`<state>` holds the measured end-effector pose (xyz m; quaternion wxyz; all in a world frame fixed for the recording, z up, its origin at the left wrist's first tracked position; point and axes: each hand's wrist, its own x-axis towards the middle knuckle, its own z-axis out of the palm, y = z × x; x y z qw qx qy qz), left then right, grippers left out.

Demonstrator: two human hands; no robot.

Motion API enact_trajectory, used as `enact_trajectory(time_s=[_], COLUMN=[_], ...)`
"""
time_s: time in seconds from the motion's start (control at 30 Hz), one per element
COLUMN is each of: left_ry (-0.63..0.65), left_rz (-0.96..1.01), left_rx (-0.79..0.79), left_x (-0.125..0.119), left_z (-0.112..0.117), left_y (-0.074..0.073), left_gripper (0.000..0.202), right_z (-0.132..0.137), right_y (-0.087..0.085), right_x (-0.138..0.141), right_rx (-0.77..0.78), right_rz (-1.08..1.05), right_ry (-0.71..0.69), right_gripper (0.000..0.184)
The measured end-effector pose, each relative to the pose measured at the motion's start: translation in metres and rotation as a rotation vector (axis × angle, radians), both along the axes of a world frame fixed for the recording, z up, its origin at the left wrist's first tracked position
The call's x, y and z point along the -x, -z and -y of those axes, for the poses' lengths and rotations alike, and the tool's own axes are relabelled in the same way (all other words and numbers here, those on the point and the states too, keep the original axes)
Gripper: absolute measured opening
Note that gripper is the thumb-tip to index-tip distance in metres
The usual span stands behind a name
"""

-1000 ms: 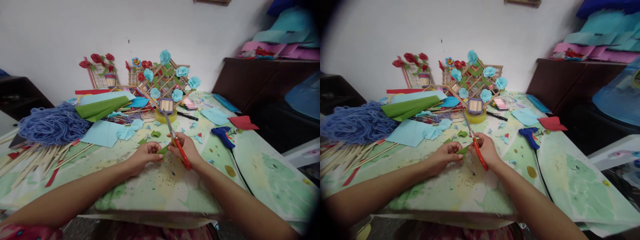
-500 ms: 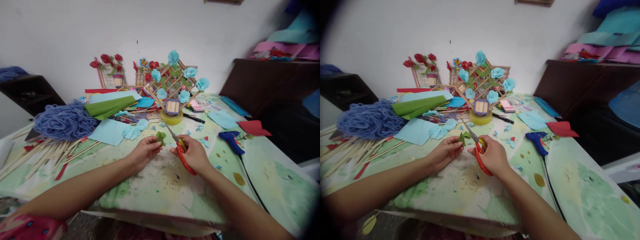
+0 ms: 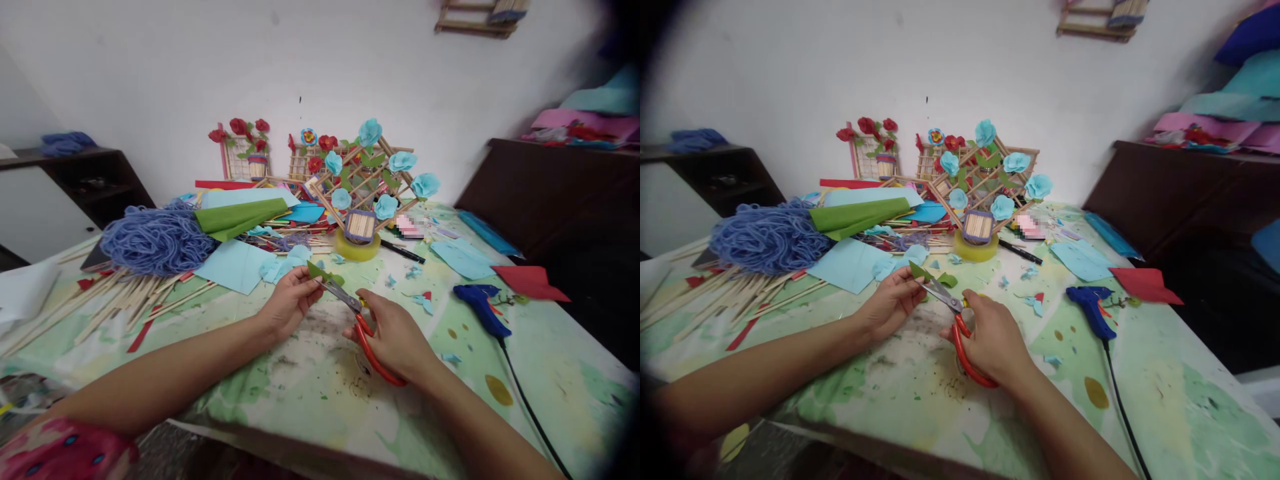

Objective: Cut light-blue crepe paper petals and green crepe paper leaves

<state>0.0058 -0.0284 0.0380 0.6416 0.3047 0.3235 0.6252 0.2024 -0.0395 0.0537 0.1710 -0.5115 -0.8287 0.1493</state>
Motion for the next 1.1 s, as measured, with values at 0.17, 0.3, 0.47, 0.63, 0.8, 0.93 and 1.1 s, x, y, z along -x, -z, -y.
enact_trajectory(time_s=[0.17,0.3,0.47,0.63,0.8,0.93,1.1], left_ry=[0.056,0.077,0.115,0.135,0.144,0.135,0.117], left_rz=[-0.033,-0.059,-0.063,-0.074,-0.06,-0.057,-0.082], left_rx=[-0.037,-0.046,-0.051,-0.035,-0.019,-0.021,-0.042], left_x=[-0.0014,-0.0017,-0.0021,-0.0022,-0.0016,-0.0014,-0.0012], left_z=[0.0018,0.0022,0.0023,0.002,0.0027,0.0028,0.0018], left_y=[0.0014,0.0022,0.0028,0.0027,0.0019,0.0005,-0.0004], left_gripper=[0.02,0.018,0.02,0.022,0.022,0.019,0.016], right_z=[0.0023,0.0031,0.0028,0.0032,0.003,0.0032,0.0039], right_y=[-0.0034,-0.0038,-0.0014,-0.0014,-0.0015,-0.0011,-0.002], right_x=[0.0012,0.0,-0.0013,-0.0011,-0.0009,-0.0009,-0.001], right_rx=[0.034,0.059,0.078,0.091,0.097,0.098,0.091], right_rz=[-0.002,-0.013,-0.019,-0.026,-0.025,-0.016,-0.003], right_ry=[0.01,0.014,0.034,0.047,0.058,0.058,0.048], right_gripper=[0.056,0.052,0.053,0.051,0.049,0.046,0.045])
